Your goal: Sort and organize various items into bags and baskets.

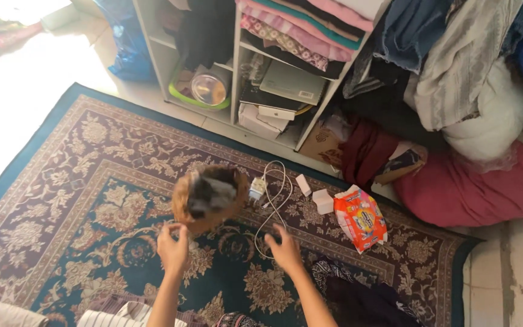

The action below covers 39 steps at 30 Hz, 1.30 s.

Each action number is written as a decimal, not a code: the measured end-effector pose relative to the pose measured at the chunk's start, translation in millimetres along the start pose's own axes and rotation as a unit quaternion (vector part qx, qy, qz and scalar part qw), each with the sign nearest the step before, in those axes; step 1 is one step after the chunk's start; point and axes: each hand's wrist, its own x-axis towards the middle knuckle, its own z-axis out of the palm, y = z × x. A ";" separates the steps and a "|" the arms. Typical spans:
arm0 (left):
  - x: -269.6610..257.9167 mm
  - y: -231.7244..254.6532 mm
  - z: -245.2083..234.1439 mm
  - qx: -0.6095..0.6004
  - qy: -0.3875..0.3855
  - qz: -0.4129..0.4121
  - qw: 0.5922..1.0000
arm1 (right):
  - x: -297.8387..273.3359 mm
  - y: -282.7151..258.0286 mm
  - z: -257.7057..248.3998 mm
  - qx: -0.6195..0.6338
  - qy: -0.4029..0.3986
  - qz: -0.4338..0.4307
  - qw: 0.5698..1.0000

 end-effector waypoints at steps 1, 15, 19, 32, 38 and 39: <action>-5.2 -10.7 3.8 0.049 -0.013 0.034 0.998 | 0.9 13.7 1.5 -0.058 -0.036 0.010 0.998; -26.6 137.0 19.5 0.238 -0.057 0.371 0.896 | 102.9 -0.5 -99.4 -0.286 -0.050 0.087 0.953; -21.2 133.0 36.6 0.397 -0.122 0.289 0.862 | 145.0 41.8 -96.3 -0.464 0.052 -0.094 0.880; -72.7 128.7 50.6 0.166 -0.100 0.370 0.909 | 189.5 83.2 -70.9 -0.436 -0.057 -0.216 0.872; -92.4 152.1 60.8 0.140 -0.164 0.359 0.908 | 132.7 11.7 -114.9 0.073 0.071 -0.034 0.994; -94.8 155.9 62.5 0.137 -0.166 0.361 0.907 | 115.6 -14.5 -126.8 0.071 0.075 -0.034 0.994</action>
